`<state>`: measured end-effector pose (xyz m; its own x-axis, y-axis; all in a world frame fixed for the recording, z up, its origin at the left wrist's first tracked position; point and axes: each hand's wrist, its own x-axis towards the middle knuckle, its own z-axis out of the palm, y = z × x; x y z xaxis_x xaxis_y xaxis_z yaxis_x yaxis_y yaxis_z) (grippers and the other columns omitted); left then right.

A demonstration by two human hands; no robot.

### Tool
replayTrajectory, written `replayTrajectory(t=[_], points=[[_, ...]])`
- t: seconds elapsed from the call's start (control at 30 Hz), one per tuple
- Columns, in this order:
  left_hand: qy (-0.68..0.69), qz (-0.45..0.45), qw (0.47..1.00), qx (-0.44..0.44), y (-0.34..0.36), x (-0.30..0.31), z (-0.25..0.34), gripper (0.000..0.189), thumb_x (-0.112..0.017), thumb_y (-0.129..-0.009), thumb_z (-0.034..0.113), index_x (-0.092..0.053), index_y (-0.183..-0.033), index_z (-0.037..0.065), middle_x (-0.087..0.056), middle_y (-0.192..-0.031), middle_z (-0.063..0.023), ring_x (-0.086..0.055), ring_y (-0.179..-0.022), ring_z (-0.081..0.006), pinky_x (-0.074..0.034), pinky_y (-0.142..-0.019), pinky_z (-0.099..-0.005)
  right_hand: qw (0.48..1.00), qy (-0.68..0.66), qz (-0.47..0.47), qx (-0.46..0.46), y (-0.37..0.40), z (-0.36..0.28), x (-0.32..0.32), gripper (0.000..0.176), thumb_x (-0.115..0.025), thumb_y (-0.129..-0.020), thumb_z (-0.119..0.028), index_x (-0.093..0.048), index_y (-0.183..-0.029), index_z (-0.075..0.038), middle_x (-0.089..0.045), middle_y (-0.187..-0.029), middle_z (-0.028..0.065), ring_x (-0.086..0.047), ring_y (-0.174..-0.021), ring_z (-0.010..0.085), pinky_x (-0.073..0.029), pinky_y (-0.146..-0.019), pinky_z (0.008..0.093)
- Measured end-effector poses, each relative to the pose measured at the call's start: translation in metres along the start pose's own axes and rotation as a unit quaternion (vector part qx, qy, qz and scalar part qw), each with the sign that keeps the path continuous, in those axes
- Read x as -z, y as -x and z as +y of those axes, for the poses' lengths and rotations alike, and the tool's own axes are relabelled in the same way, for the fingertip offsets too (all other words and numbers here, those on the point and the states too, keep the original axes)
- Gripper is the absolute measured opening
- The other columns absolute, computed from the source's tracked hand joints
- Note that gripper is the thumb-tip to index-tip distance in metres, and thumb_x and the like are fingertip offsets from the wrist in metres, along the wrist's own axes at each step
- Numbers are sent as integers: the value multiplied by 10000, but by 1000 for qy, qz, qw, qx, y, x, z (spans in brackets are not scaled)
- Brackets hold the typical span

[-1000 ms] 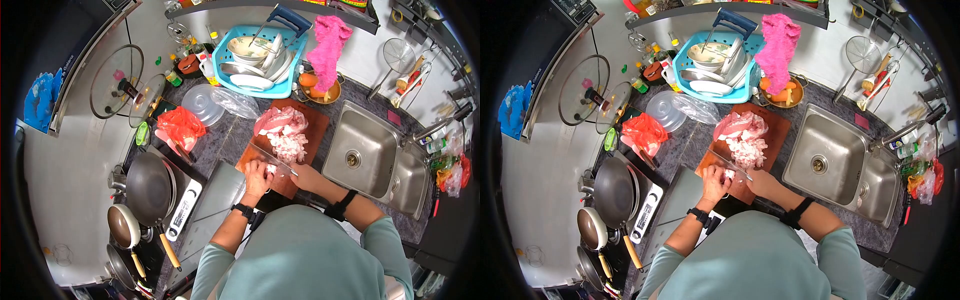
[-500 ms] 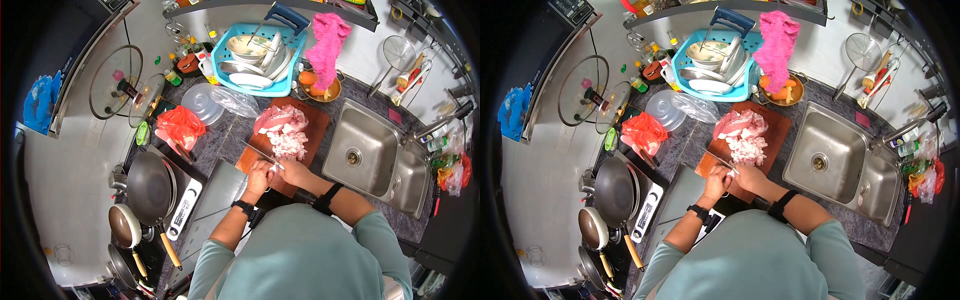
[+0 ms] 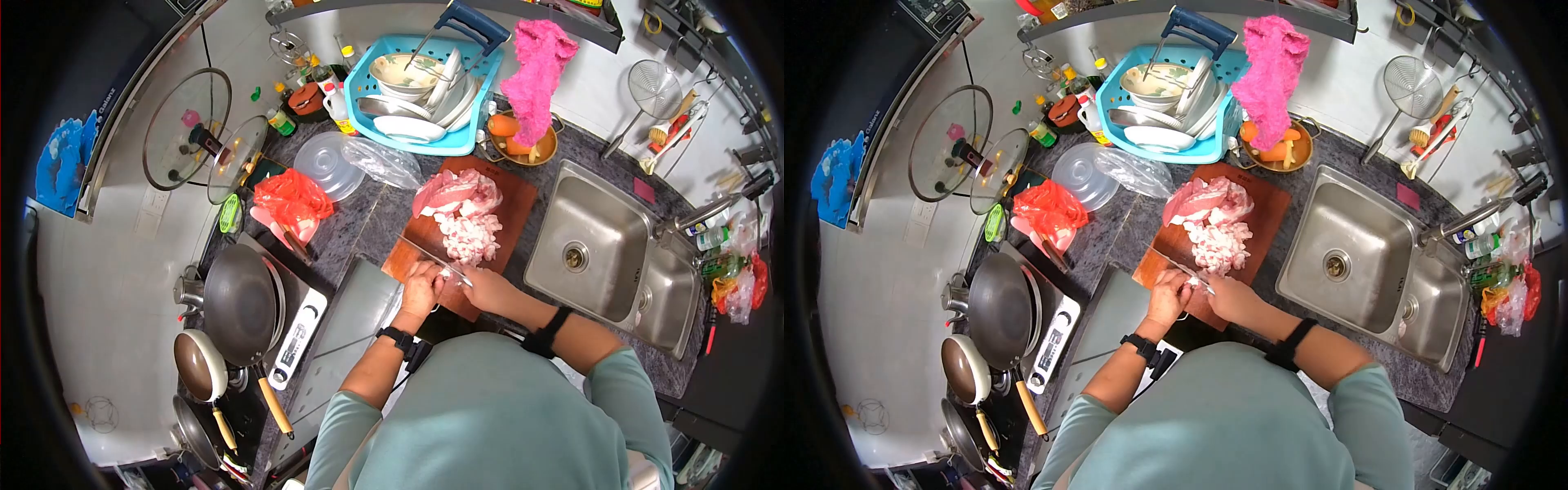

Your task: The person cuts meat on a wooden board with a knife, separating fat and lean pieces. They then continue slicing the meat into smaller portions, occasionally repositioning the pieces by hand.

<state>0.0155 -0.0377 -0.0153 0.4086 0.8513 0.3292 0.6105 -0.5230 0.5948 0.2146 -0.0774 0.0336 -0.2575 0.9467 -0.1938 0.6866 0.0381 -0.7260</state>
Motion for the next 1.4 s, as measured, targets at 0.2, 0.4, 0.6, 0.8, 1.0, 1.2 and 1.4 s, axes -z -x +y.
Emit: replayTrajectory(t=[0.2,0.4,0.6,0.8,1.0,1.2,1.4], points=[[8,-29,1000,8,1,2,-2,194,-691,-768,26,-697,-962,33,-661,-1020,-144,-610,-947,-355,-514,-861,-427,999,41,18,-21,-46,-3,-25,219,-565,-899,-186,-562,-1039,-16,-665,-940,252,-645,-922,437,-511,-788,532],[17,31,999,20,10,6,-5,198,-668,-784,61,-687,-979,31,-629,-1053,-151,-577,-1004,-364,-503,-875,-439,1000,7,16,-9,-5,-1,11,257,-585,-903,-214,-550,-1059,-12,-654,-913,261,-637,-891,452,-511,-782,535],[-11,-10,999,43,2,5,-2,214,-676,-754,51,-691,-967,29,-627,-1038,-143,-565,-1019,-353,-502,-880,-429,1000,2,-19,-21,22,-21,23,311,-576,-913,-218,-540,-1151,-22,-647,-943,269,-634,-886,464,-508,-784,543],[-5,1,1000,26,4,1,-5,222,-678,-733,38,-697,-954,28,-628,-1037,-143,-566,-1007,-356,-502,-881,-430,999,50,12,-1,-15,-12,-17,311,-560,-909,-195,-550,-1173,-31,-662,-962,259,-656,-887,436,-514,-774,547],[-16,-2,1000,11,8,4,-9,194,-705,-756,51,-694,-948,31,-638,-1032,-135,-572,-999,-352,-503,-872,-425,998,56,6,-8,-44,-12,-26,302,-576,-892,-182,-560,-1150,-26,-673,-966,255,-662,-919,421,-523,-790,530],[-1,36,999,28,14,14,-2,184,-665,-758,34,-699,-938,45,-631,-1040,-146,-575,-1008,-354,-505,-883,-425,998,58,-6,0,-6,1,5,310,-590,-889,-196,-550,-1141,-22,-671,-942,260,-653,-903,443,-522,-785,535],[2,25,999,48,13,7,-5,181,-671,-753,43,-694,-932,26,-624,-1035,-140,-574,-1002,-348,-504,-878,-426,999,38,-19,4,13,-20,18,272,-568,-902,-203,-556,-1107,-25,-669,-923,263,-648,-892,452,-520,-782,538]])
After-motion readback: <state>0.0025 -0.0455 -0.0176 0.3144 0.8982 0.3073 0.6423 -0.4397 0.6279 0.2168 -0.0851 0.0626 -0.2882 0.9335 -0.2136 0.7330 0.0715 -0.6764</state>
